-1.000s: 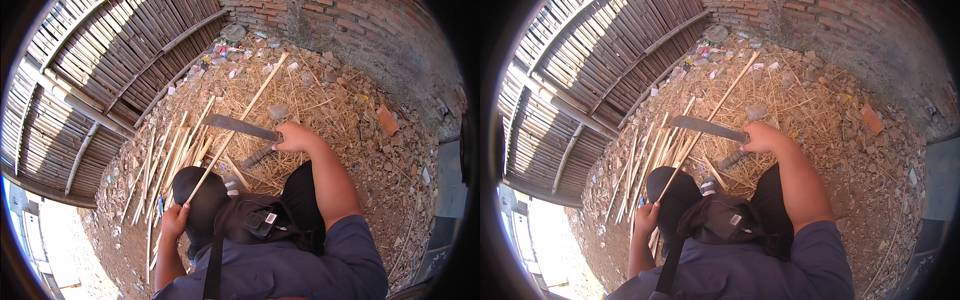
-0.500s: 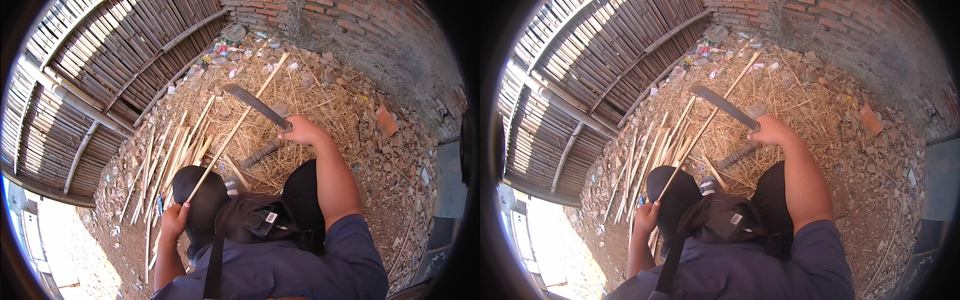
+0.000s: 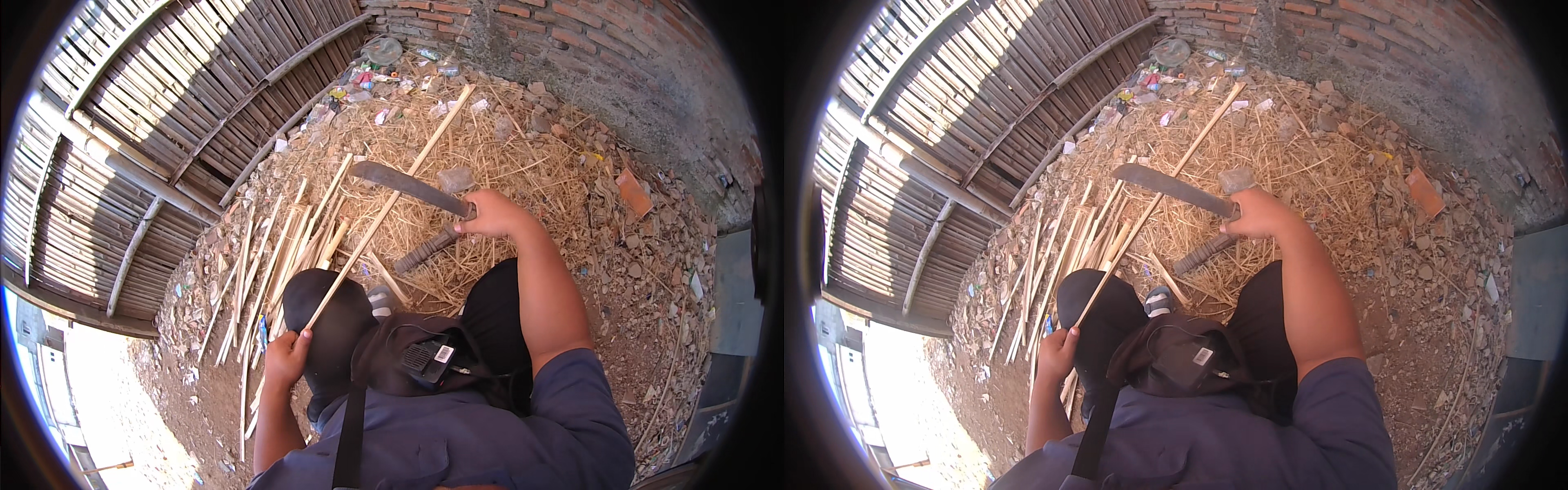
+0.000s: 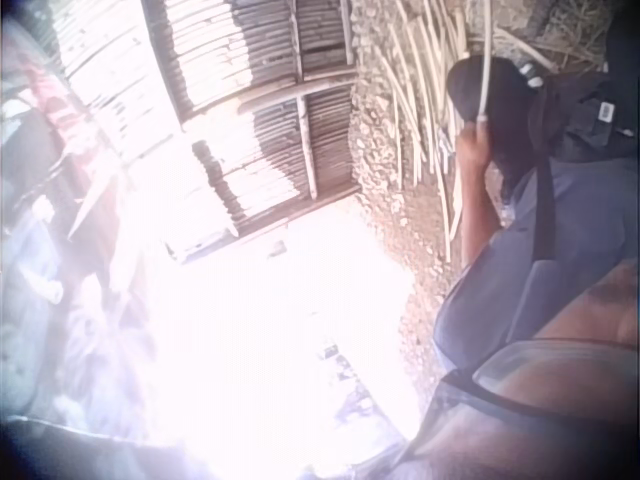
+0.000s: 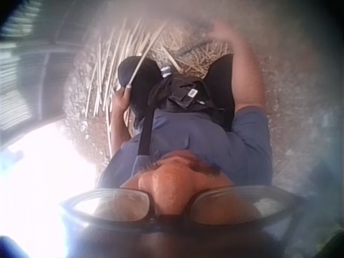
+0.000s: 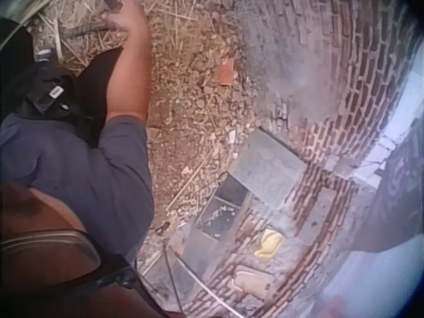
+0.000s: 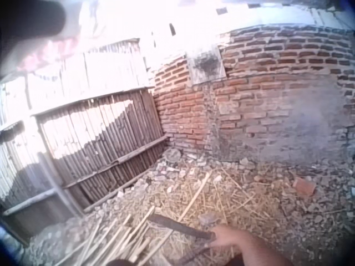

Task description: The person sits on the ground and uses a machete to split long bamboo poles into thin strips. They hold the pole with one hand and repeatedly strike it with the machete to separate the fibers.

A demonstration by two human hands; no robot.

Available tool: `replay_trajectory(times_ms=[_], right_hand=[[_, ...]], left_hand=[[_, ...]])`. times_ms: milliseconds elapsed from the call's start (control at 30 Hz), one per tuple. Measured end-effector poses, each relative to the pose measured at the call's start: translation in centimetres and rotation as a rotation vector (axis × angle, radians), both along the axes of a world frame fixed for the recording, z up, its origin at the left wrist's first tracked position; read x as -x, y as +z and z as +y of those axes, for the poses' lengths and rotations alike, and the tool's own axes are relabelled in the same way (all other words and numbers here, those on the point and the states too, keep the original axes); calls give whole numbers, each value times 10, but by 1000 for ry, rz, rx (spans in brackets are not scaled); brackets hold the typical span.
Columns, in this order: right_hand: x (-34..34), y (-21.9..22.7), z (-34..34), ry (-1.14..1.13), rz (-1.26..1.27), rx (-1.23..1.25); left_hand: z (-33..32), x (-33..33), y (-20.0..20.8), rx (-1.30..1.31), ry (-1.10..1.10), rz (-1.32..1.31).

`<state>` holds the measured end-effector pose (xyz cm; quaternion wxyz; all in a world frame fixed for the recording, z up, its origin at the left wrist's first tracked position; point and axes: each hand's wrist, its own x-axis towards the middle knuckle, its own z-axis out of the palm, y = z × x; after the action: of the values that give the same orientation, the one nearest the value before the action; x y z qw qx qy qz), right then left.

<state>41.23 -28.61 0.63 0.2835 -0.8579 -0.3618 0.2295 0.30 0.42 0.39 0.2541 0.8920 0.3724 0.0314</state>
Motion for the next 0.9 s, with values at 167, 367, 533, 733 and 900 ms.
replay_trajectory(times_ms=[167,367,533,733,900], right_hand=[[3,9,1,-36,29,-3],[9,14,7,16,21,60],[-3,12,-5,-7,73,48],[-6,3,-6,-148,17,-34],[14,7,12,137,-40,67]], left_hand=[[2,2,-3,-1,-1,-9],[2,3,-5,12,7,-26],[3,2,-5,1,-5,-24],[-1,-1,0,-35,-5,8],[1,2,-2,-8,1,-4]])
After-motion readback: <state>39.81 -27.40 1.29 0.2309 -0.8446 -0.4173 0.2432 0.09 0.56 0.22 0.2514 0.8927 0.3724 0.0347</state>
